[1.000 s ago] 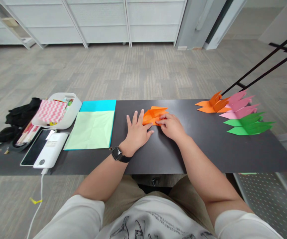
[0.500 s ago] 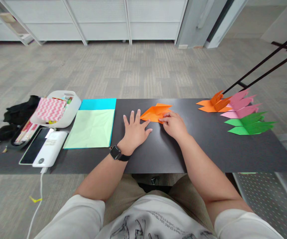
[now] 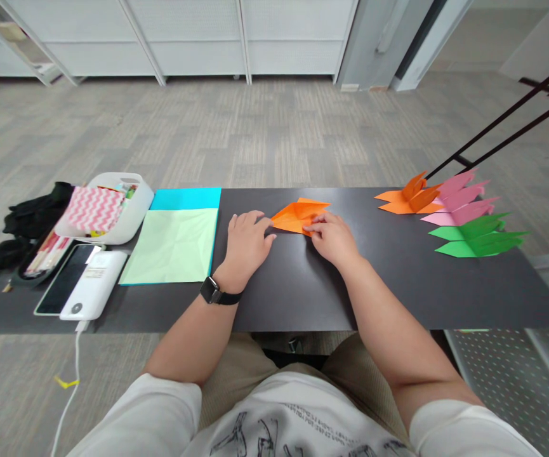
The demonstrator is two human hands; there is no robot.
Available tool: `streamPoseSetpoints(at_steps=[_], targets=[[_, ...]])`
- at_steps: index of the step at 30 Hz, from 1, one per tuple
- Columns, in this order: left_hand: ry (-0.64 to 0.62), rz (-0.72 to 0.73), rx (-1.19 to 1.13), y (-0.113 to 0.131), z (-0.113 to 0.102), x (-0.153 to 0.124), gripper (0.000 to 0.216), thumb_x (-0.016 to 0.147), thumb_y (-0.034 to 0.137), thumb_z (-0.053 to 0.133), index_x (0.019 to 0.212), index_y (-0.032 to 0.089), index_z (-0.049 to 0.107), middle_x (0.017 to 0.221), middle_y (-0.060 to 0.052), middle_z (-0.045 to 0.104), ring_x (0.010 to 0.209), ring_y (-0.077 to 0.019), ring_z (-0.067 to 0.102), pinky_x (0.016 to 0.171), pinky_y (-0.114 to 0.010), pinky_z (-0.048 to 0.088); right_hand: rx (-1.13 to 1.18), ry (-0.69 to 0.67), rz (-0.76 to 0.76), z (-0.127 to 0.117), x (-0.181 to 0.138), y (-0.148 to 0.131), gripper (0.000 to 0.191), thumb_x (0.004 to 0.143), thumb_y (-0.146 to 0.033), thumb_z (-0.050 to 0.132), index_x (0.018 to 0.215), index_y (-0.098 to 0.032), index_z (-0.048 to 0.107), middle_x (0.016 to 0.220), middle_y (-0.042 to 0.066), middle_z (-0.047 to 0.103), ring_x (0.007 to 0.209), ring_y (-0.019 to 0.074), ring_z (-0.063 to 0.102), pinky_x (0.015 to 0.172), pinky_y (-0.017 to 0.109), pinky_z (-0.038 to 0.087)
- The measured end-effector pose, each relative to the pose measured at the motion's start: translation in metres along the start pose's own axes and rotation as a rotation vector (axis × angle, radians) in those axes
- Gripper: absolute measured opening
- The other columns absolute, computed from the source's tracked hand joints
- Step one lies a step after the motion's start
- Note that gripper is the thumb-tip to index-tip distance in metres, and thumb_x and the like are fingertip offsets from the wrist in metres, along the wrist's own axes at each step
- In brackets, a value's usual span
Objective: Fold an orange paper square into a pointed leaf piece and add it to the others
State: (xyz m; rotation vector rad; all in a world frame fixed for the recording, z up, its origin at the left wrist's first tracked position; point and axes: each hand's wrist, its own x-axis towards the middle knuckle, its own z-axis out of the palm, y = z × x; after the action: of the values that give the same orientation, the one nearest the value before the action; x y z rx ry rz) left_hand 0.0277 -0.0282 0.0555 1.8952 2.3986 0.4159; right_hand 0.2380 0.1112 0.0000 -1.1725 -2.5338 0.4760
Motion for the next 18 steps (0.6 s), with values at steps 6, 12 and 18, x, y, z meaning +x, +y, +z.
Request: streamPoseSetpoints(at_steps=[6, 12, 18], targets=[[0.084, 0.074, -0.070, -0.012, 0.014, 0.011, 0.023, 0.092, 0.022, 0.080, 0.115, 0.025, 0.078, 0.133, -0.009, 0.068, 0.125, -0.0301, 0.064, 0.112, -0.048, 0.051, 0.012, 0.015, 0.032, -0.005, 0.001, 0.000, 0.034, 0.094, -0.015, 0.060, 0.110, -0.026, 0.088, 0.127, 0.010, 0.073, 0.119, 0.0298, 0.066, 0.110, 0.047, 0.052], [0.089, 0.085, -0.111, -0.016, 0.024, 0.016, 0.009, 0.093, 0.021, 0.077, 0.101, 0.025, 0.080, 0.132, -0.008, 0.068, 0.125, -0.0298, 0.063, 0.112, -0.050, 0.050, 0.024, 0.036, 0.019, -0.006, 0.002, 0.001, 0.034, 0.094, -0.013, 0.058, 0.109, -0.023, 0.087, 0.127, 0.010, 0.074, 0.118, 0.0277, 0.069, 0.110, 0.043, 0.054], [0.062, 0.130, -0.139, -0.019, 0.029, 0.020, 0.010, 0.093, 0.019, 0.076, 0.097, 0.025, 0.083, 0.135, -0.008, 0.068, 0.126, -0.0298, 0.063, 0.113, -0.050, 0.051, 0.060, 0.048, 0.023, -0.004, 0.004, 0.006, 0.036, 0.092, -0.012, 0.057, 0.108, -0.025, 0.087, 0.128, 0.009, 0.074, 0.118, 0.0266, 0.069, 0.110, 0.043, 0.054]])
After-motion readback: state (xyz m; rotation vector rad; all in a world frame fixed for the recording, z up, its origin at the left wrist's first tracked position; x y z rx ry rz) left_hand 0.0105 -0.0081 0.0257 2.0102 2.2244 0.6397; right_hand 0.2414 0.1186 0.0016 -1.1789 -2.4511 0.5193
